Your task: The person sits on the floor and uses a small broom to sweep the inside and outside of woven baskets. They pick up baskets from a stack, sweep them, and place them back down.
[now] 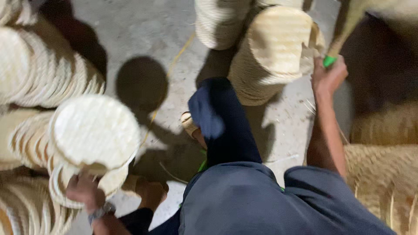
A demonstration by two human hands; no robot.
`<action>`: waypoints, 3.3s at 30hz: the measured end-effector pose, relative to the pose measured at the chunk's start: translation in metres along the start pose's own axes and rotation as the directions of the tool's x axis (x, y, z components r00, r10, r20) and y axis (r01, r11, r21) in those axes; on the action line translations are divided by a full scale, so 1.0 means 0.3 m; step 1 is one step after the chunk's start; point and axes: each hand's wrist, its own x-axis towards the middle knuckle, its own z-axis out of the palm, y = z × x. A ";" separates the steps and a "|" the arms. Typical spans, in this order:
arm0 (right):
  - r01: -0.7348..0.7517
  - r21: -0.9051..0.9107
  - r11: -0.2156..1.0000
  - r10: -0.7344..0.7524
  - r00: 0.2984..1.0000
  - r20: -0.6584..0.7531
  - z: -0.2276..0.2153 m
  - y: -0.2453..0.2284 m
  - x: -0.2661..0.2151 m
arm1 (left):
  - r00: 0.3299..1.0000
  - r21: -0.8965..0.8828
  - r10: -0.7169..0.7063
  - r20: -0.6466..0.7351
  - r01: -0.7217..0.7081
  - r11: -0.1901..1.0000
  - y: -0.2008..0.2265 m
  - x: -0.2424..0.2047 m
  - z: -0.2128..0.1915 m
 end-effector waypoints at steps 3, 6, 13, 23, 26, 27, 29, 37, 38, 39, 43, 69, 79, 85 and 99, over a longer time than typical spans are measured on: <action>-0.052 0.368 0.928 -0.030 0.977 0.213 -0.056 -0.265 -0.073 | 0.986 -0.281 0.149 0.081 -0.121 0.952 0.042 -0.087 0.138; 0.453 0.524 0.721 -0.579 0.810 0.096 0.033 -0.638 -0.121 | 1.000 -0.265 -0.016 0.024 0.022 0.964 0.142 -0.090 0.300; -0.283 0.745 0.604 -0.539 0.544 0.643 0.158 -1.249 -0.376 | 0.996 -0.271 -0.008 -0.084 -0.015 0.962 0.366 -0.281 0.466; -0.525 0.785 0.330 -0.508 0.602 0.616 0.304 -1.324 -0.493 | 0.738 0.884 0.631 0.239 -0.434 0.172 0.662 -0.535 0.387; -0.520 0.756 0.398 -0.498 0.570 0.654 0.278 -1.343 -0.496 | 0.685 0.759 0.468 0.558 -0.650 0.047 0.703 -0.573 0.462; -0.484 0.760 0.434 -0.495 0.577 0.650 0.268 -1.360 -0.500 | 0.648 0.679 0.367 0.667 -0.732 0.059 0.694 -0.574 0.488; -0.439 0.769 0.464 -0.535 0.553 0.639 0.237 -1.391 -0.517 | 0.590 0.645 0.498 0.635 -0.760 0.078 0.649 -0.541 0.537; 0.509 0.820 0.263 -0.938 0.335 0.093 0.196 -1.367 -0.447 | 0.914 -0.337 0.356 0.193 -0.279 0.899 0.541 -0.378 0.442; 0.570 0.750 0.334 -0.938 0.279 0.206 0.226 -1.355 -0.464 | 0.919 -0.490 0.357 0.166 -0.237 0.839 0.553 -0.362 0.419; 0.632 0.669 0.390 -0.919 0.228 0.321 0.263 -1.342 -0.487 | 0.925 -0.629 0.352 0.139 -0.192 0.753 0.566 -0.348 0.407; -0.030 0.702 0.711 -0.701 -0.114 0.704 0.291 -1.239 -0.661 | 0.920 -0.805 0.389 -0.050 -0.268 0.529 0.587 -0.283 0.421; -0.612 0.682 0.401 -0.546 0.438 0.714 0.355 -1.313 -0.638 | 0.437 0.608 0.497 0.750 -0.750 -0.259 0.694 -0.529 0.438; -0.542 0.723 0.428 -0.617 0.409 0.672 0.263 -1.332 -0.663 | 0.974 -0.673 -0.079 -0.212 -0.087 0.735 0.404 -0.302 0.328; 0.590 0.799 0.117 -0.993 0.069 0.094 0.090 -1.423 -0.551 | 0.880 -0.361 0.350 -0.322 -0.455 0.814 0.414 -0.261 0.302; 0.632 0.743 0.221 -0.903 0.419 -0.088 0.238 -1.528 -0.405 | 0.876 -0.178 0.307 -0.372 -0.392 0.903 0.324 -0.298 0.313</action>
